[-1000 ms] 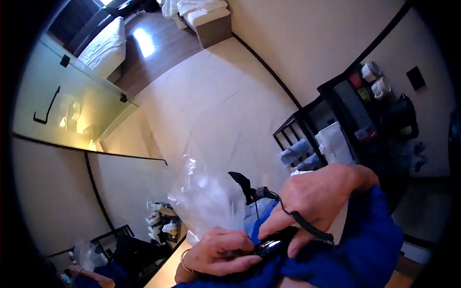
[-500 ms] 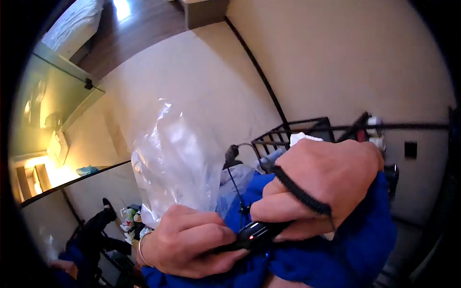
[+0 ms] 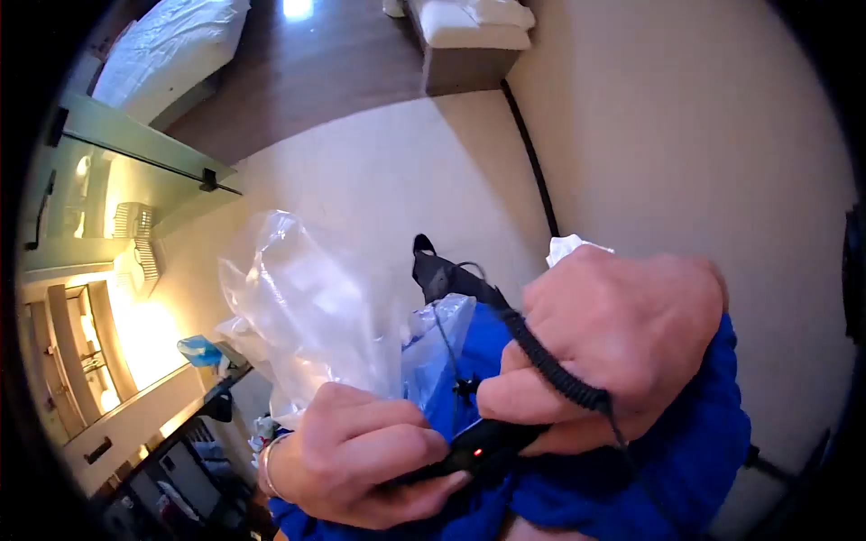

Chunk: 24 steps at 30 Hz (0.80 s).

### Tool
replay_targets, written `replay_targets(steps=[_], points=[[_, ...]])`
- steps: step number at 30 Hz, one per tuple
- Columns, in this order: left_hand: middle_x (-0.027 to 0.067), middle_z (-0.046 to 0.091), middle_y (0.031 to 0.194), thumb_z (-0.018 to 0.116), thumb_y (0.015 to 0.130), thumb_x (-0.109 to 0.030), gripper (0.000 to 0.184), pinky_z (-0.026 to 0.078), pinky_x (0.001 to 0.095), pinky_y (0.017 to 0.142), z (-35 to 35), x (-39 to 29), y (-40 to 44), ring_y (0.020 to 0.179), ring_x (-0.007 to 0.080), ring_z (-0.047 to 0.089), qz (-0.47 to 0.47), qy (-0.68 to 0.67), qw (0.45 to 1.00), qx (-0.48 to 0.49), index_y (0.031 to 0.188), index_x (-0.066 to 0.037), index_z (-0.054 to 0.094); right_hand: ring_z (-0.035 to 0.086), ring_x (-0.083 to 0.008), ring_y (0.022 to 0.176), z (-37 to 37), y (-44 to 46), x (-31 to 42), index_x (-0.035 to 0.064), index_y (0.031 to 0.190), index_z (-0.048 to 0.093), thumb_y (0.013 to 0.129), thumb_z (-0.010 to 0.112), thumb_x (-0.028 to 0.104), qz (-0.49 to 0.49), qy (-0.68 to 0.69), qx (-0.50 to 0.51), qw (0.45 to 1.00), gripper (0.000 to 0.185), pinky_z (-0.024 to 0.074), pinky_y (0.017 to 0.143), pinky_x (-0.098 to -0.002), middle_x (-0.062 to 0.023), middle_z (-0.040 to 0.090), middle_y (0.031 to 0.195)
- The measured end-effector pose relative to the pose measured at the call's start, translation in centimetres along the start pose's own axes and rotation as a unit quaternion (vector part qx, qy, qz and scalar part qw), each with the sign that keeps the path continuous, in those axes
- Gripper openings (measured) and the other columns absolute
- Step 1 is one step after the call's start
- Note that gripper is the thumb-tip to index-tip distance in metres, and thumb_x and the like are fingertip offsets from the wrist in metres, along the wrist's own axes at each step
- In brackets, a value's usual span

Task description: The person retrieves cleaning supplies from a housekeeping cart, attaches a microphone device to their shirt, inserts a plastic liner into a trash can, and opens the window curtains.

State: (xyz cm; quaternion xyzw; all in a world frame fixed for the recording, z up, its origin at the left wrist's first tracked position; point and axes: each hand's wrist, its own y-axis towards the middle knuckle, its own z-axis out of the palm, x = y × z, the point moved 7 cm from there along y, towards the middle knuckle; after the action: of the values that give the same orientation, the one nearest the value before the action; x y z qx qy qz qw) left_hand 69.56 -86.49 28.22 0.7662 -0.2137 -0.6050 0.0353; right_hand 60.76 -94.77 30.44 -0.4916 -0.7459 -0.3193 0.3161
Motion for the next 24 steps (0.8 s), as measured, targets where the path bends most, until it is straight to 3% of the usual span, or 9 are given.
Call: replay_targets(steps=[12,15,24], points=[[0.0045,0.048,0.060,0.070,0.073,-0.010,0.016,0.037,0.0310,0.036,-14.2,10.5,10.5,0.042,0.0204,0.050,-0.056,0.053,0.995,-0.061,0.081,-0.003,0.057,0.047,-0.0154,0.042,-16.7,8.8,-15.8,0.0046,0.077,0.055,0.076,0.067,0.020,-0.068,0.028,0.064,0.995,0.020,0.0330,0.039,-0.0299,0.0001,0.040,0.053],[0.0080,0.054,0.058,0.071,0.070,-0.013,0.018,0.039,0.0307,0.036,-18.9,15.5,14.3,0.041,0.0227,0.053,-0.053,0.059,0.995,-0.061,0.075,-0.001,0.059,0.048,-0.0160,0.043,-20.5,10.1,-22.5,0.0038,0.081,0.056,0.077,0.067,0.021,-0.050,0.055,0.086,0.994,0.021,0.0330,0.039,-0.0301,-0.0003,0.041,0.054],[0.0068,0.053,0.057,0.072,0.070,-0.013,0.017,0.036,0.0314,0.035,-32.5,24.8,21.9,0.040,0.0210,0.051,0.001,0.017,0.999,-0.030,0.071,-0.003,0.059,0.053,-0.0248,0.051,-29.9,15.5,-34.9,0.0062,0.091,0.056,0.079,0.068,0.023,0.038,0.086,0.129,0.987,0.023,0.0388,0.044,-0.0340,-0.0044,0.051,0.062]])
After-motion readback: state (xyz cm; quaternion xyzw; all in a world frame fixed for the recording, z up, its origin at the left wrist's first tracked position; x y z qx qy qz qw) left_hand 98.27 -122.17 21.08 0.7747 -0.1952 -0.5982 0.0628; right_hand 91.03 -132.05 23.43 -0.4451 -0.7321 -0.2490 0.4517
